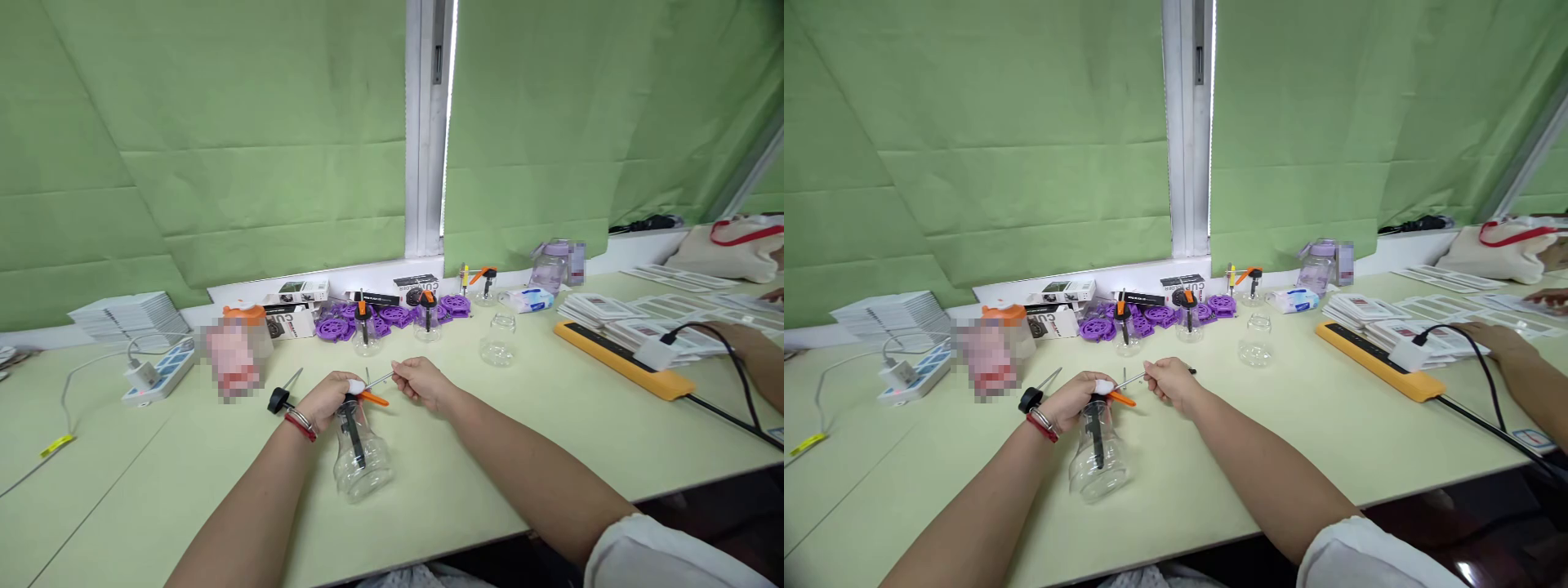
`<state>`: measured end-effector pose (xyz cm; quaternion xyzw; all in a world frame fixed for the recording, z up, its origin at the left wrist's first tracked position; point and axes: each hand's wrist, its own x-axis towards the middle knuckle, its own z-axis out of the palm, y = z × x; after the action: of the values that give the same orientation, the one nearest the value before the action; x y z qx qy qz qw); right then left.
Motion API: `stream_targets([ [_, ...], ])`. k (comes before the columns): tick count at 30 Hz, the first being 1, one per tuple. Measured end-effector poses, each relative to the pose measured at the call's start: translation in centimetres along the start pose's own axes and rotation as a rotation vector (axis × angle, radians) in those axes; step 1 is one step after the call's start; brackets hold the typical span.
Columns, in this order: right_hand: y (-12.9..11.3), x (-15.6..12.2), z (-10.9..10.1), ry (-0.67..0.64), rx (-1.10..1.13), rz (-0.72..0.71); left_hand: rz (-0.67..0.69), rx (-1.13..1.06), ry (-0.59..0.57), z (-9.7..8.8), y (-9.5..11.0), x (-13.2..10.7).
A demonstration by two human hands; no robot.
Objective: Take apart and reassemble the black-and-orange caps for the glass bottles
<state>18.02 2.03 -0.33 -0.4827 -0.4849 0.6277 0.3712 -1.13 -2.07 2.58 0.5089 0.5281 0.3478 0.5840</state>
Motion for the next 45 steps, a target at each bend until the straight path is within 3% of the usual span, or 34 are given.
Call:
stream_targets([
  [4,0.1,0.1,-0.2,-0.066,0.072,-0.078,-0.004,0.009,0.008,0.0,0.0,0.1],
  [9,0.1,0.3,-0.2,-0.011,0.014,0.027,-0.002,0.007,-0.004,0.0,-0.1,0.1],
  [15,0.3,0.5,-0.7,-0.102,0.087,-0.108,-0.008,0.015,-0.001,-0.1,-0.2,0.2],
  [19,0.6,0.6,-0.6,-0.121,0.131,-0.075,0.003,0.013,-0.007,-0.1,-0.2,0.1],
  [22,0.8,0.8,-0.4,-0.073,0.029,-0.073,-0.002,0.018,-0.010,-0.1,-0.2,0.1],
  [27,0.5,1.0,-0.9,-0.001,-0.115,-0.216,-0.018,0.017,-0.023,0.0,0.0,-0.1],
  [31,0.2,0.7,-1.5,0.117,-0.603,-0.296,-0.010,-0.001,0.000,-0.2,0.0,-0.1],
  [35,0.4,0.5,-1.0,0.116,-1.029,-0.360,-0.029,0.006,0.027,-0.4,-0.1,0.1],
  [45,1.4,1.9,-0.3,0.182,-1.068,-0.355,-0.017,0.011,0.020,-0.4,-0.1,0.1],
])
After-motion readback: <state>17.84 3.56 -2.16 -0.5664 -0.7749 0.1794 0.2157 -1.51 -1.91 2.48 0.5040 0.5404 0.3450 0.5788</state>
